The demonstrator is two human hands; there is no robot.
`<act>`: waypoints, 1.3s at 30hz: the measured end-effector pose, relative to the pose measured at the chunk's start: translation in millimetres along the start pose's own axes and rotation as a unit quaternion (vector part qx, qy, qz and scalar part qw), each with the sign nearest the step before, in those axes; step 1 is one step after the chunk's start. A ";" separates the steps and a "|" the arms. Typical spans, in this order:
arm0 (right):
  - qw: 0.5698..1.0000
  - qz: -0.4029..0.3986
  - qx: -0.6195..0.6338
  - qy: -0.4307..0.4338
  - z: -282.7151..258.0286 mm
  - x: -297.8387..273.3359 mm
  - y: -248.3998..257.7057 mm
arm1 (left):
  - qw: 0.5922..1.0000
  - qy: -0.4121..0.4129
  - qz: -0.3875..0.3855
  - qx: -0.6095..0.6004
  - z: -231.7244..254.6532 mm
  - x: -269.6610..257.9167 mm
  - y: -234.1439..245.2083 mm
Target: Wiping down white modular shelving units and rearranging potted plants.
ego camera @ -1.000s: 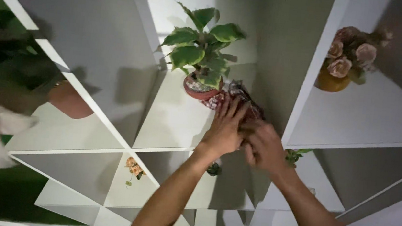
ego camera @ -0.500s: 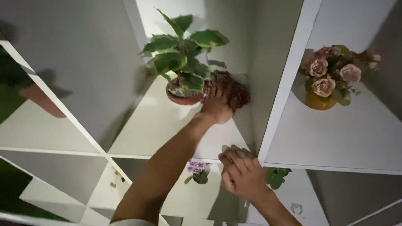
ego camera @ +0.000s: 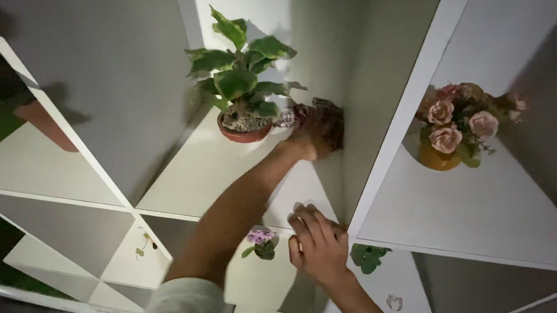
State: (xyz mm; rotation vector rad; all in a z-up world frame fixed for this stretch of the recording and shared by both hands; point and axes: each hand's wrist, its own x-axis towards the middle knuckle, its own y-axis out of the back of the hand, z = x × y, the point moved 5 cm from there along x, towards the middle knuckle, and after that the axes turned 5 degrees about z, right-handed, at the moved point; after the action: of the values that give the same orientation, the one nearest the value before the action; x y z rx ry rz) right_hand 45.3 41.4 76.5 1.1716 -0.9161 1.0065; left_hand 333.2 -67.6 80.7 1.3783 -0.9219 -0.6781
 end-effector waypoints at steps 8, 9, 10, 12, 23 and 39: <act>1.000 0.002 0.009 0.021 0.2 1.8 1.1 | 0.937 -0.194 0.278 0.090 -19.8 21.1 -1.6; 1.000 0.000 0.011 0.025 1.4 1.3 -0.2 | 0.937 -0.189 0.279 0.088 -23.9 21.1 -5.3; 0.999 0.005 0.010 0.030 2.0 0.9 -0.8 | 0.913 -0.220 0.329 0.103 -24.5 16.8 -5.7; 0.999 0.006 0.017 0.038 -3.2 -2.9 3.1 | 0.887 -0.241 0.375 0.117 -12.2 4.2 -5.3; 0.999 0.003 0.017 0.042 0.1 -6.3 -4.5 | 0.892 0.077 -0.225 -0.385 -60.6 24.0 -107.4; 0.994 0.108 0.007 0.015 2.0 -16.7 -18.3 | 0.968 -0.066 0.222 -0.095 16.2 17.0 23.0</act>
State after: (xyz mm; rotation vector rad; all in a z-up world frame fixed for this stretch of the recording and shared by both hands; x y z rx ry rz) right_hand 57.7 35.4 55.8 1.0815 -1.0288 1.2025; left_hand 325.3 -88.1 105.2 0.9212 -1.1928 -0.5023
